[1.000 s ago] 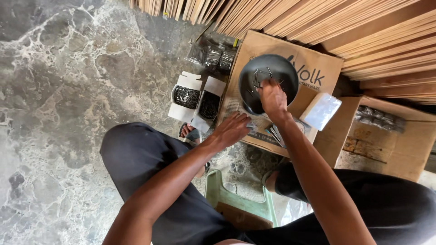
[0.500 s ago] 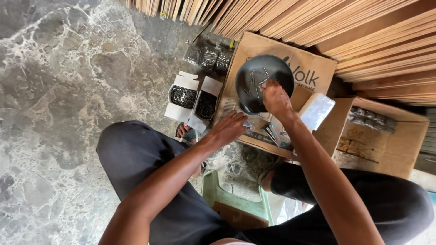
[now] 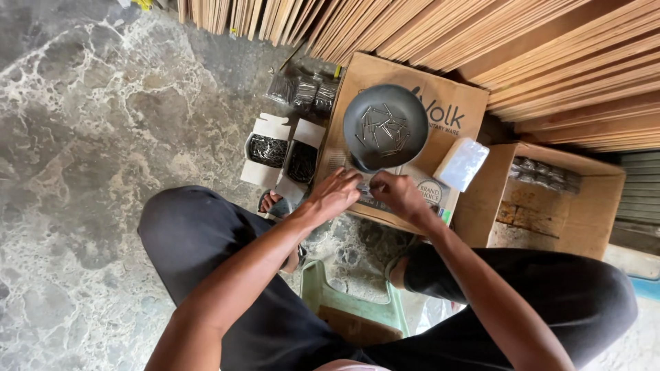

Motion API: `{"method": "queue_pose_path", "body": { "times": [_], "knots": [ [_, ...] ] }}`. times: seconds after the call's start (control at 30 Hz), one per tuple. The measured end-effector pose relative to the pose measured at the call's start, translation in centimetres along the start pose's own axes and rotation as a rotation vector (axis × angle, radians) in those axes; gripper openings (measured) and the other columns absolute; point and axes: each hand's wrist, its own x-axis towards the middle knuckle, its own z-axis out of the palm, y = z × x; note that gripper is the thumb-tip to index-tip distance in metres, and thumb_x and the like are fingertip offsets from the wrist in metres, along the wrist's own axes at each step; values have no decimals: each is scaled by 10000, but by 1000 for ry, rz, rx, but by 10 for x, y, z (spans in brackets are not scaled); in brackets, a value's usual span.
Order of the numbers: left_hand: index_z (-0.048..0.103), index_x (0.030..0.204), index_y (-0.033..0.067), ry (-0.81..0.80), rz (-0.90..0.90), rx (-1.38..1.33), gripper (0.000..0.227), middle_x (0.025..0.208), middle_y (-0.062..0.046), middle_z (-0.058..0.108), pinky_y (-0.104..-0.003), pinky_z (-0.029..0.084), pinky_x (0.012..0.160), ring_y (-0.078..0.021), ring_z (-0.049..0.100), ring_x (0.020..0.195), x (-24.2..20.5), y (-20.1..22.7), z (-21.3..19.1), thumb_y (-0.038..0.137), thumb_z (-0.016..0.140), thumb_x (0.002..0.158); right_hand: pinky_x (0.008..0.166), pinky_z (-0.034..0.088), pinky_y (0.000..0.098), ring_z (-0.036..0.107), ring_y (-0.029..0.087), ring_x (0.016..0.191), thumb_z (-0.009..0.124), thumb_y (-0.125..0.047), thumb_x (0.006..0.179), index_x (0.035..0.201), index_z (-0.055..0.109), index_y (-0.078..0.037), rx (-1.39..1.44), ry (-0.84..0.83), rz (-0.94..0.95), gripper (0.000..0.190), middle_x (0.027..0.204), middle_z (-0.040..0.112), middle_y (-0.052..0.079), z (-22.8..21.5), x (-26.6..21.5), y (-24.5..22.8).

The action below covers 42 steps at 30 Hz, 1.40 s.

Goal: The person sits on a low stool and repeatedly picks nails from a metal bowl, placing them into small plastic bags. The person then seals the bags and sets them aside on a cardboard box.

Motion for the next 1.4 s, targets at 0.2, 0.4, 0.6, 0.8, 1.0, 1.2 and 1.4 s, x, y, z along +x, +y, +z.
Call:
{"method": "queue_pose_path", "body": {
  "times": [0.2, 0.4, 0.6, 0.8, 1.0, 1.2, 1.4],
  "knots": [
    [638, 729, 54, -89, -29, 19, 166, 951, -93, 601, -392, 386, 870, -229, 509, 1019, -2, 1, -5, 45, 523, 847, 591, 526, 360, 670, 252, 652, 601, -113, 837, 860, 600, -103, -266, 41, -162, 25, 772, 679, 103, 15, -4, -4],
    [640, 696, 49, -81, -31, 14, 217, 934, -84, 576, -381, 388, 837, -222, 512, 903, -2, 1, -9, 72, 493, 854, 518, 513, 319, 617, 205, 648, 556, -193, 832, 843, 588, -177, -622, 124, -384, 37, 689, 595, 9, 39, 3, 37],
    [624, 676, 32, -54, -3, 22, 208, 958, -89, 565, -394, 387, 822, -228, 494, 901, -1, -6, 5, 89, 508, 838, 486, 500, 276, 583, 161, 592, 539, -140, 850, 835, 634, -179, -680, 155, -389, 103, 648, 571, -12, 44, 3, 39],
    [600, 618, 38, -22, 26, 26, 245, 923, -84, 563, -374, 386, 792, -220, 471, 853, -1, -9, 9, 93, 497, 833, 472, 502, 302, 596, 190, 585, 500, -129, 851, 820, 623, -166, -652, 140, -358, 132, 627, 569, 3, 43, 3, 37],
    [609, 617, 46, -25, 15, 46, 245, 898, -84, 569, -365, 381, 785, -212, 466, 854, 1, -6, 4, 88, 502, 833, 457, 496, 340, 608, 231, 563, 506, -106, 834, 790, 621, -133, -629, 129, -386, 127, 615, 589, 32, 32, 1, 17],
    [607, 619, 35, 0, 57, 110, 195, 903, -96, 562, -378, 389, 758, -229, 468, 848, 0, -3, -2, 73, 537, 796, 491, 523, 411, 620, 298, 625, 493, -76, 801, 766, 627, -74, -656, 7, -286, 138, 683, 622, 94, 23, -4, 0],
    [614, 644, 46, -114, -41, 40, 227, 955, -78, 572, -366, 385, 804, -204, 491, 873, 0, 4, -6, 58, 502, 841, 578, 553, 377, 627, 271, 811, 476, -58, 836, 872, 646, -65, -739, -172, -191, 174, 881, 625, 70, 29, -3, -8]
  ]
}}
